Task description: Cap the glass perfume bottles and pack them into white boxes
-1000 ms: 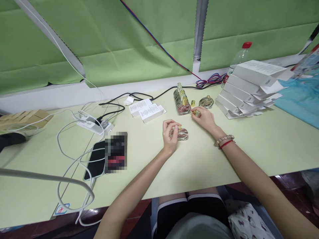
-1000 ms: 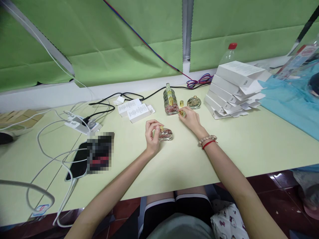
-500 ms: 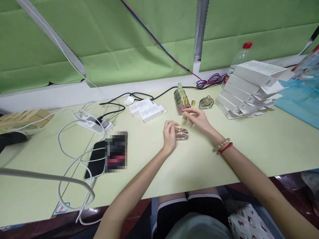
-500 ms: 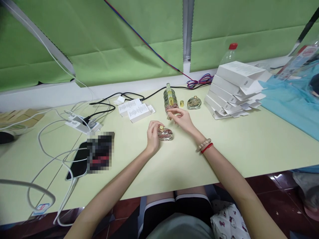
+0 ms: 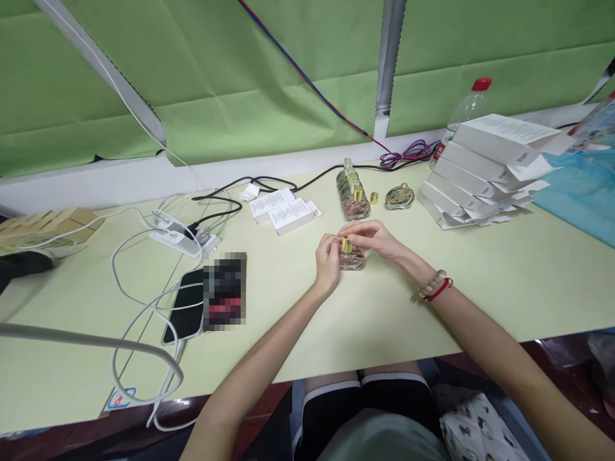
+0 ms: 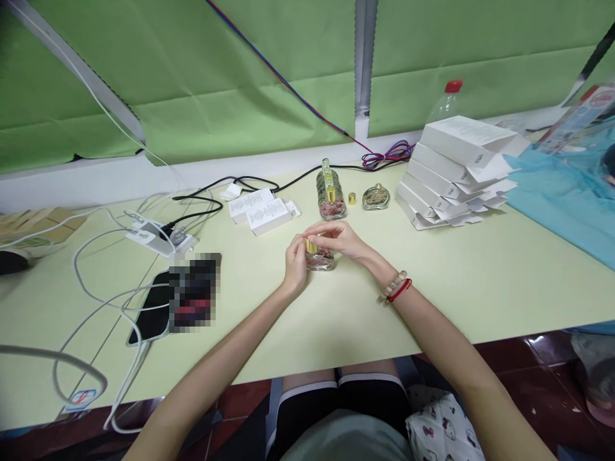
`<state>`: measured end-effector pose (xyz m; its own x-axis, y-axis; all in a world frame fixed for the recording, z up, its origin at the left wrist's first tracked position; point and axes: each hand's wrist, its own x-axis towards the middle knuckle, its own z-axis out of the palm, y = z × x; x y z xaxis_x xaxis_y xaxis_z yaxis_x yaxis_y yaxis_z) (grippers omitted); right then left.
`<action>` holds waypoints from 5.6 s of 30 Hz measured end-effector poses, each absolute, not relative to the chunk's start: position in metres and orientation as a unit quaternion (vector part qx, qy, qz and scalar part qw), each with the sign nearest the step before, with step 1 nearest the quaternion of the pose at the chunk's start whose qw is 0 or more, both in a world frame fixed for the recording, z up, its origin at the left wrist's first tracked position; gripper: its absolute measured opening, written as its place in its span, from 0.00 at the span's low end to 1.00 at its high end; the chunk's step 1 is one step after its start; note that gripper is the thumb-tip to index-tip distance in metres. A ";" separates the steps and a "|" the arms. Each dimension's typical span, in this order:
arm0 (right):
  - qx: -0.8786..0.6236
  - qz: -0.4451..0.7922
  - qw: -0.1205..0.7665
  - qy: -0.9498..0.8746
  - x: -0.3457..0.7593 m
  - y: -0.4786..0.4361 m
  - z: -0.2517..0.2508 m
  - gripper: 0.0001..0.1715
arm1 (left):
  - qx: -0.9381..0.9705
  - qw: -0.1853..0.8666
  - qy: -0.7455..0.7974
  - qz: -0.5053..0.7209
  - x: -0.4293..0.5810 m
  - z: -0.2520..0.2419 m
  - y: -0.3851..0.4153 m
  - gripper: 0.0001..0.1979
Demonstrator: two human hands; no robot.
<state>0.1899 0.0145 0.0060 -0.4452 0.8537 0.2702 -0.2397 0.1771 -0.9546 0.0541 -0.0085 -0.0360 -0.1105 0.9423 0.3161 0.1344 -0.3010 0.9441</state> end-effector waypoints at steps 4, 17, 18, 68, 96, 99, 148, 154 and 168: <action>-0.283 0.598 0.453 -0.598 0.190 0.013 0.006 0.13 | 0.566 0.357 0.475 0.572 0.055 -0.036 -0.009 0.14; -0.295 0.551 0.460 -0.631 0.187 0.016 0.003 0.16 | 0.557 0.365 0.483 0.568 0.055 -0.034 -0.009 0.13; -0.290 0.550 0.459 -0.635 0.187 0.016 0.003 0.16 | 0.557 0.366 0.482 0.568 0.055 -0.035 -0.009 0.13; -0.298 0.385 0.524 -0.699 0.162 -0.002 -0.011 0.09 | 0.504 0.411 0.463 0.602 0.050 -0.030 -0.011 0.07; -0.496 0.148 0.513 -0.685 0.216 0.045 -0.030 0.24 | 0.480 0.433 0.500 0.576 0.051 -0.034 -0.008 0.08; -0.548 0.086 0.441 -0.706 0.220 0.046 -0.034 0.30 | 0.480 0.433 0.501 0.575 0.051 -0.035 -0.008 0.07; -0.542 0.055 0.443 -0.712 0.214 0.045 -0.037 0.33 | 0.491 0.426 0.508 0.565 0.053 -0.030 -0.011 0.06; -0.525 0.043 0.440 -0.728 0.212 0.044 -0.038 0.30 | 0.492 0.429 0.509 0.561 0.052 -0.031 -0.010 0.06; -0.536 0.073 0.434 -0.721 0.216 0.046 -0.040 0.26 | 0.494 0.426 0.510 0.560 0.052 -0.034 -0.009 0.06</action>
